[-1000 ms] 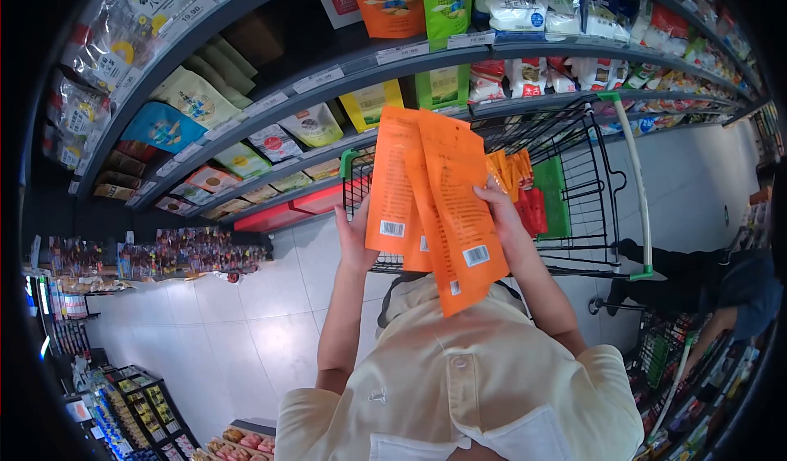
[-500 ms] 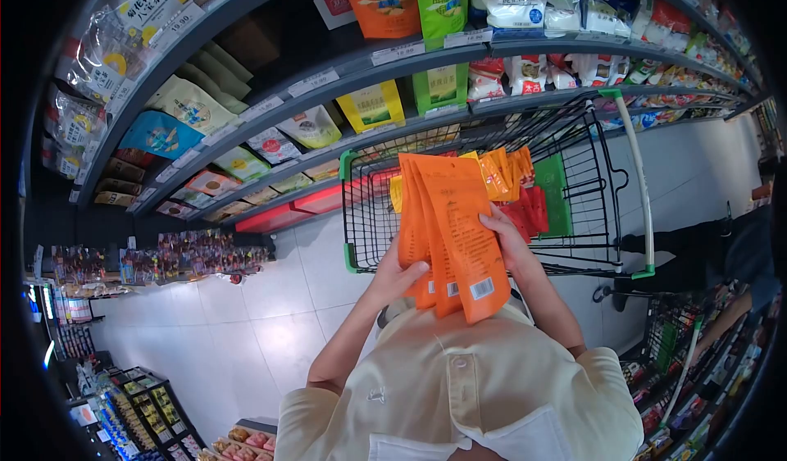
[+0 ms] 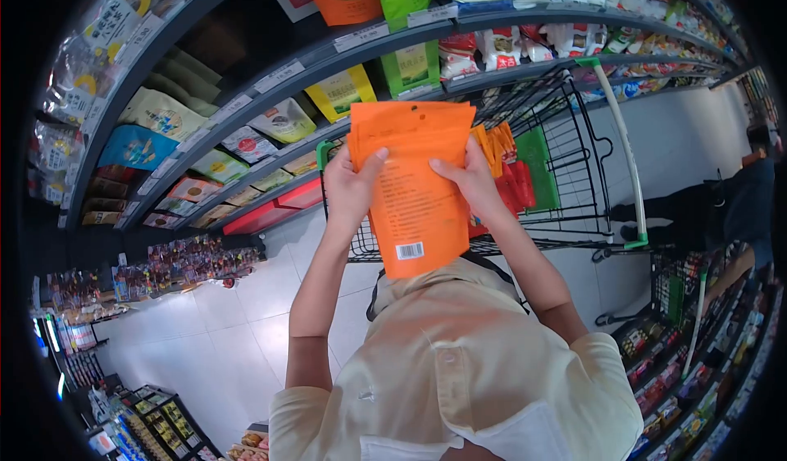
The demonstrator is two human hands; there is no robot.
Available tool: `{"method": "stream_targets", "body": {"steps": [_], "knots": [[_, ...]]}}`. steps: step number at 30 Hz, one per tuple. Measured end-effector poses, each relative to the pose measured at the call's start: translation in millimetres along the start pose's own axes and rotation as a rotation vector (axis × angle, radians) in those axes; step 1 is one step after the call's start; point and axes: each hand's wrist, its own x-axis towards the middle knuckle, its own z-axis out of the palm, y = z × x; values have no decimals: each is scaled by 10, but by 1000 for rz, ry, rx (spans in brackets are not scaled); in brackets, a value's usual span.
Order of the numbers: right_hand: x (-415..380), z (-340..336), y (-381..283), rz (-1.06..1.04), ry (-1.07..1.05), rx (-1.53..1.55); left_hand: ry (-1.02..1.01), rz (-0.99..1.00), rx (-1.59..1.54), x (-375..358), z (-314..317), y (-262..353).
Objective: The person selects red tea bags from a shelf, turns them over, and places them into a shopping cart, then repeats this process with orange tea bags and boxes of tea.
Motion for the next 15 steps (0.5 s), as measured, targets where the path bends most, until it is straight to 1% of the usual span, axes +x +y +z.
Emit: {"method": "stream_targets", "body": {"steps": [1, 3, 4, 5, 6, 7, 8, 10, 11, 14, 15], "knots": [[56, -69, 28, -106, 50, -214, 12, 29, -2, -2, 34, 21], [118, -202, 108, -309, 142, -645, 53, 92, 147, -33, 77, -61], [76, -252, 108, -268, 179, -752, 74, 125, 222, -41, 85, -121], [21, -301, 79, -226, 212, -858, 69, 152, 343, -46, 43, -323], [-29, -356, 66, -180, 242, -965, 2, 272, 412, -62, 42, -486], [-70, -433, 108, 94, 140, -589, -63, 391, 479, -89, 66, -635], [-146, -459, 127, 257, 145, -394, -130, 508, 543, -120, 87, -780], [-290, -452, 96, 566, 163, 10, -285, 581, 624, -170, 93, -1065], [-333, -596, 293, 662, 85, 188, -364, 616, 660, -201, 100, -1188], [-406, -714, 487, 718, 159, 347, -478, 539, 584, -348, 157, -1458], [-444, -816, 665, 714, 258, 269, -511, 505, 604, -405, 171, -1565]]}}
